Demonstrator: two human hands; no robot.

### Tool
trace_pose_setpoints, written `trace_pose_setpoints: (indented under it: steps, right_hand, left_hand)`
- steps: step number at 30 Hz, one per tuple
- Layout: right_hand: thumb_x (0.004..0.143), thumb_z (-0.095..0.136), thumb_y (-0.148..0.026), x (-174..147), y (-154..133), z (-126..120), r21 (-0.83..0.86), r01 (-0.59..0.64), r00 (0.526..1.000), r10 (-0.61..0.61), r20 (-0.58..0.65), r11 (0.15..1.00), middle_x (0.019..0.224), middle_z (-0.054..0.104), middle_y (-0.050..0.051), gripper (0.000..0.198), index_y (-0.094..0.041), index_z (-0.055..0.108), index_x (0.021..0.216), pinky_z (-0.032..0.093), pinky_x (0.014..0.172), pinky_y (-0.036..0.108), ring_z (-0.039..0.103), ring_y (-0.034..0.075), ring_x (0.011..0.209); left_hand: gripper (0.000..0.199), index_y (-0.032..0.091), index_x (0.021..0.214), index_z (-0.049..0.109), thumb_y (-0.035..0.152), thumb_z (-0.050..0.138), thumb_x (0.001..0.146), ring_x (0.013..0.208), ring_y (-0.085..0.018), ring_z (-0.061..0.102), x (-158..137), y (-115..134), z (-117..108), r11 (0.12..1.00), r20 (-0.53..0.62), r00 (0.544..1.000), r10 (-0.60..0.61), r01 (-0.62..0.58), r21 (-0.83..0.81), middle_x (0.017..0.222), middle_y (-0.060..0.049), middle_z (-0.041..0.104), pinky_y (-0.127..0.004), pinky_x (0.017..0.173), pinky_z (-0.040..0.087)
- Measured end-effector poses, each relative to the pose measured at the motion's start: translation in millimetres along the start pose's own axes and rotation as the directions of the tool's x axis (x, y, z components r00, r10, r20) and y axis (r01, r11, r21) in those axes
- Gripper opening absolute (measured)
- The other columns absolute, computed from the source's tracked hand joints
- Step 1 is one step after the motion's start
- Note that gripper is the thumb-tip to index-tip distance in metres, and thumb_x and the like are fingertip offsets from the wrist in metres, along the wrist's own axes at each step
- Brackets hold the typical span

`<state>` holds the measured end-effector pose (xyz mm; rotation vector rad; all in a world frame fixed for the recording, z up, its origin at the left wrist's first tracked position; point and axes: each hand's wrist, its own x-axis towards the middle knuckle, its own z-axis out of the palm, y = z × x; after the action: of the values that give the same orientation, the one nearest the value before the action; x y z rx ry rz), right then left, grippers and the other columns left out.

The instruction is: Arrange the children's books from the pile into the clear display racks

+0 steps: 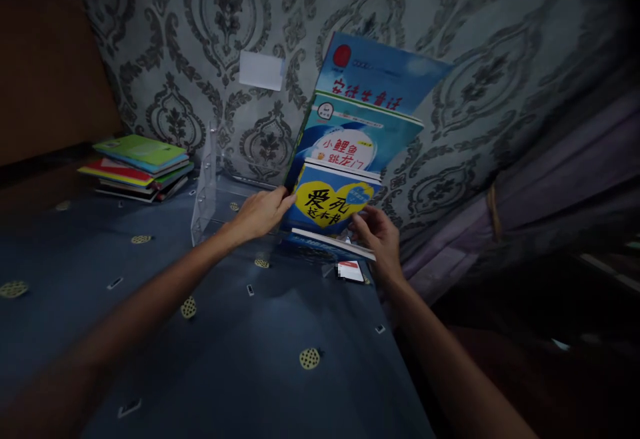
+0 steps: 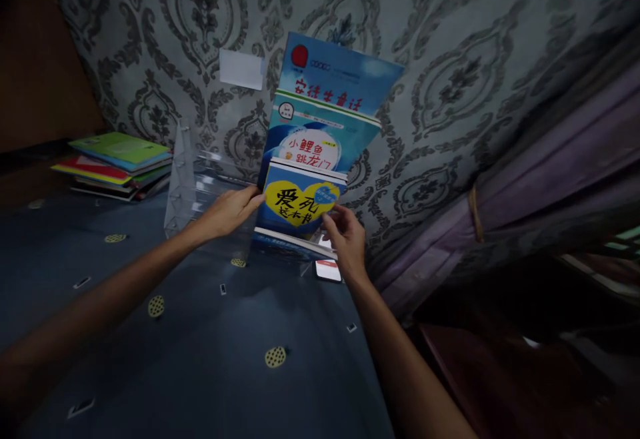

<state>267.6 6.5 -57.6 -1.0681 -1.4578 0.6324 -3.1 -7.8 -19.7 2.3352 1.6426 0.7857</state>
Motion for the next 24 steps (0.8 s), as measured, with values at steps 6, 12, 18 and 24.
trace_pose_setpoints:
  steps: [6, 12, 18, 24]
  right_hand:
    - [0.074, 0.079, -0.056, 0.7, -3.7, 1.6, 0.018, 0.013, 1.000, -0.013, -0.001, 1.000, 0.079, 0.065, 0.001, 0.046, -0.023, 0.065, 0.103, 0.049, 0.050, 0.027, 0.059, 0.016, 0.064]
    - [0.076, 0.077, -0.059, 7.1, -3.3, 0.2, -0.020, 0.007, 1.000, -0.006, 0.014, 1.000, 0.069, 0.060, -0.002, 0.040, -0.023, 0.064, 0.090, 0.048, 0.049, 0.028, 0.053, 0.013, 0.054]
    - [0.072, 0.079, -0.061, 4.8, -1.4, 2.3, 0.003, -0.015, 1.000, 0.015, -0.025, 1.000, 0.071, 0.063, -0.001, 0.044, -0.023, 0.065, 0.090, 0.048, 0.049, 0.027, 0.056, 0.015, 0.057]
    - [0.068, 0.081, -0.061, 2.4, -4.2, 5.5, 0.049, -0.052, 0.998, 0.054, -0.042, 0.997, 0.070, 0.062, -0.002, 0.048, -0.023, 0.063, 0.092, 0.046, 0.049, 0.027, 0.057, 0.016, 0.059]
  left_hand:
    - [0.043, 0.020, 0.105, 0.063, 0.047, 0.030, 0.106, 0.103, -0.028, 0.069, 0.1, -7.9, 2.9, 0.995, 0.009, 0.999, 0.048, -0.047, -0.086, 0.106, -0.010, 0.074, -0.036, 0.086, 0.050]
    - [0.044, 0.019, 0.100, 0.066, 0.046, 0.031, 0.106, 0.100, -0.028, 0.070, 5.5, -8.1, 6.3, 0.996, 0.026, 0.999, 0.042, -0.040, -0.080, 0.103, -0.012, 0.074, -0.037, 0.087, 0.049]
    - [0.046, 0.020, 0.099, 0.066, 0.048, 0.030, 0.106, 0.100, -0.029, 0.070, 6.6, -11.0, 5.8, 0.995, 0.033, 0.998, 0.049, -0.046, -0.091, 0.102, -0.011, 0.074, -0.037, 0.085, 0.049]
    - [0.044, 0.020, 0.104, 0.063, 0.049, 0.029, 0.105, 0.101, -0.029, 0.070, 1.2, -9.3, 3.8, 0.996, 0.009, 0.999, 0.042, -0.041, -0.085, 0.105, -0.010, 0.074, -0.037, 0.082, 0.050]
